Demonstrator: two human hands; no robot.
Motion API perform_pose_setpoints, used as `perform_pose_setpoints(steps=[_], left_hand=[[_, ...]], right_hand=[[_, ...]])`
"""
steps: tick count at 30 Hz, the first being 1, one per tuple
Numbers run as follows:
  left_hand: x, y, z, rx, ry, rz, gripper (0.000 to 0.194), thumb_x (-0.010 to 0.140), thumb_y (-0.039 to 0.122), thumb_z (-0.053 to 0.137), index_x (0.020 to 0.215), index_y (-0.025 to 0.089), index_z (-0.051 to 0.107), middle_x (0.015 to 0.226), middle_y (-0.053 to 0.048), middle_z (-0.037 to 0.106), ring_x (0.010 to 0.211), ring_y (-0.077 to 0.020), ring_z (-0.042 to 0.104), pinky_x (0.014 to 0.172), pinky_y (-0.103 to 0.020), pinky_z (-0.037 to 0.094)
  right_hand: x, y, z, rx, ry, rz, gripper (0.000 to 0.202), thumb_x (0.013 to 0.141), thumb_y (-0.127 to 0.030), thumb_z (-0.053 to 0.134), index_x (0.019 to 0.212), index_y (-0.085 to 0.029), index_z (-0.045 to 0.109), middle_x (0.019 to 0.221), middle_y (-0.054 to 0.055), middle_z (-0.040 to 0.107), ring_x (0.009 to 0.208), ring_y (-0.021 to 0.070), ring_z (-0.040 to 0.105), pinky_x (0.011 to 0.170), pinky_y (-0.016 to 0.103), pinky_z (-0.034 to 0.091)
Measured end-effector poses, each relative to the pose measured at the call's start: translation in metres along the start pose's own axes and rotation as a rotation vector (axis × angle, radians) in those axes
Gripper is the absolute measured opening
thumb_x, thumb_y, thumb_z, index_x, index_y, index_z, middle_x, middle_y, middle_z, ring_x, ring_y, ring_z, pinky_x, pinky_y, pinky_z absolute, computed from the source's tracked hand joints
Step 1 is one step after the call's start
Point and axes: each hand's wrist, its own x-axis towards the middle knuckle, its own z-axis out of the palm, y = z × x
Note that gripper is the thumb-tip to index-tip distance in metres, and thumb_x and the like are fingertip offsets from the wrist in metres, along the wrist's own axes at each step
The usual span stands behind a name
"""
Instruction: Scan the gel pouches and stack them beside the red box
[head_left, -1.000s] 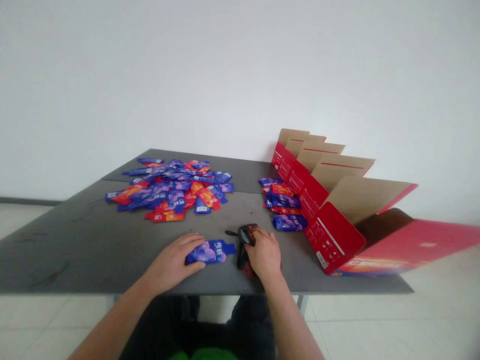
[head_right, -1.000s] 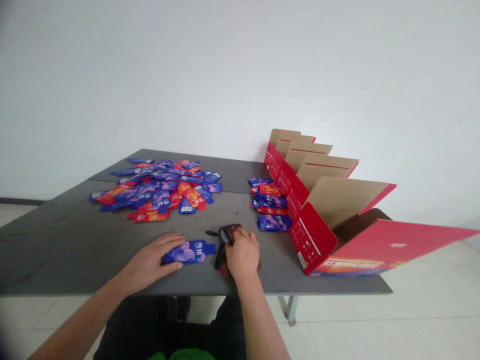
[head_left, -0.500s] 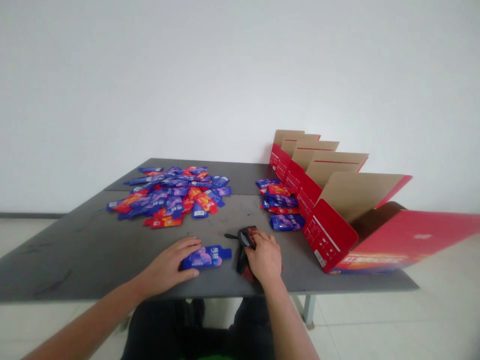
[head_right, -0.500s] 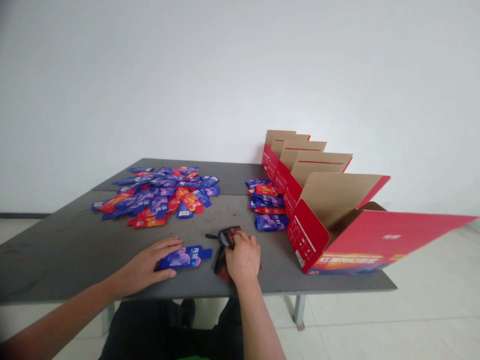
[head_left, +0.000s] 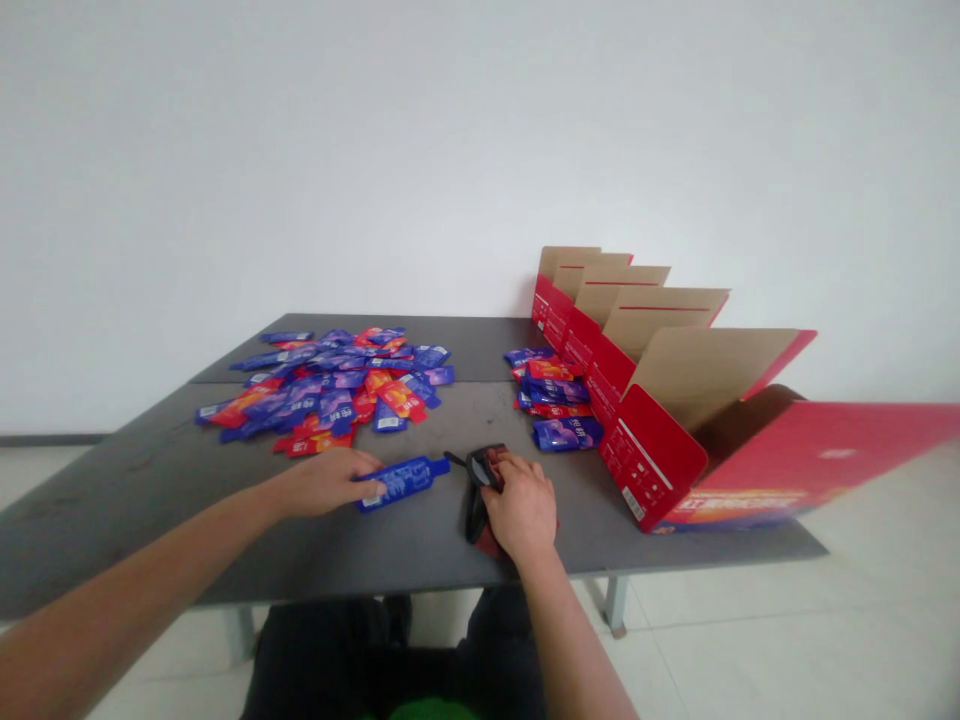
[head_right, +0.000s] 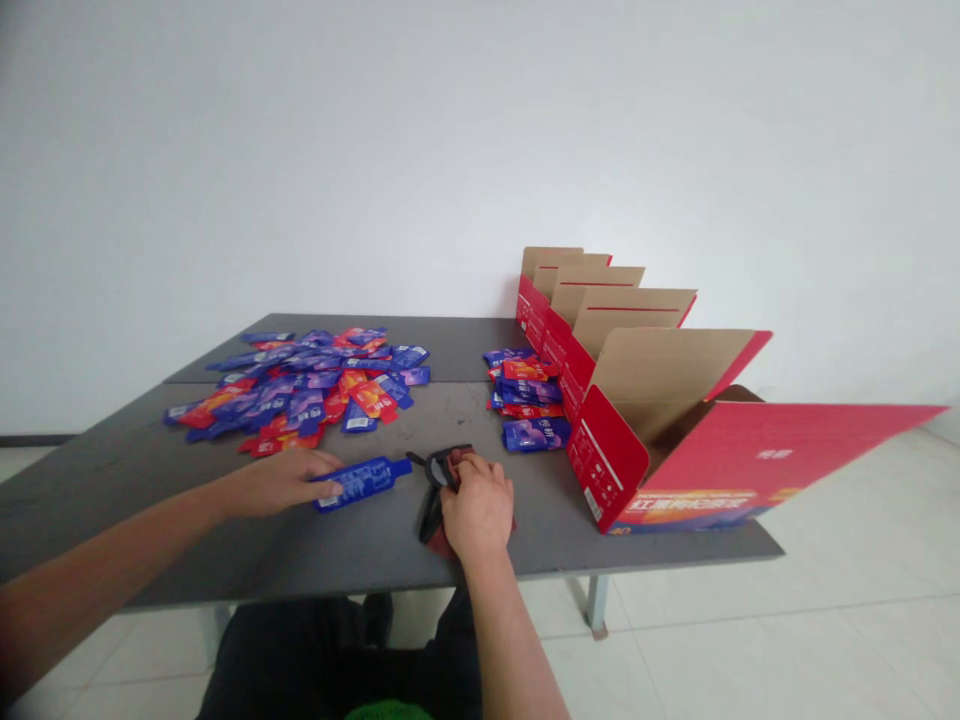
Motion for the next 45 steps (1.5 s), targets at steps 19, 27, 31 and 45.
perform_pose_setpoints(steps=[19, 27, 31, 45], left_hand=[[-0.006, -0.02, -0.009, 0.087, -0.037, -0.022, 0.048, 0.083, 0.041, 0.07, 0.125, 0.018, 0.074, 0.141, -0.014, 0.066, 0.131, -0.0315, 0.063, 0.112, -0.037, 0.048], [-0.029, -0.011, 0.049, 0.053, 0.26, -0.031, 0.063, 0.084, 0.046, 0.075, 0.142, 0.024, 0.064, 0.156, -0.013, 0.056, 0.144, -0.0368, 0.051, 0.121, -0.05, 0.041], [-0.034, -0.012, 0.076, 0.064, 0.457, -0.077, 0.056, 0.085, 0.03, 0.07, 0.14, 0.023, 0.065, 0.149, -0.012, 0.063, 0.143, -0.0346, 0.052, 0.122, -0.053, 0.041], [-0.033, -0.008, 0.078, 0.046, 0.47, -0.1, 0.056, 0.089, 0.042, 0.072, 0.142, 0.027, 0.065, 0.152, -0.008, 0.061, 0.144, -0.0327, 0.052, 0.125, -0.052, 0.036]], right_hand=[[0.0, 0.002, -0.001, 0.079, 0.063, -0.021, 0.023, 0.088, -0.019, 0.061, 0.106, -0.026, 0.074, 0.13, 0.003, 0.07, 0.112, 0.0256, 0.058, 0.095, 0.036, 0.044], [0.015, -0.083, 0.02, 0.184, -0.008, -0.327, 0.022, 0.087, -0.021, 0.067, 0.108, -0.026, 0.072, 0.123, 0.002, 0.071, 0.11, 0.0234, 0.057, 0.097, 0.034, 0.045], [0.013, -0.117, 0.045, 0.092, -0.104, -0.394, 0.029, 0.088, -0.03, 0.07, 0.116, -0.027, 0.071, 0.117, 0.004, 0.072, 0.108, 0.0261, 0.057, 0.088, 0.037, 0.044], [0.019, -0.091, 0.014, 0.052, -0.107, -0.291, 0.026, 0.089, -0.024, 0.066, 0.113, -0.025, 0.075, 0.126, 0.004, 0.072, 0.109, 0.0243, 0.058, 0.094, 0.035, 0.043]])
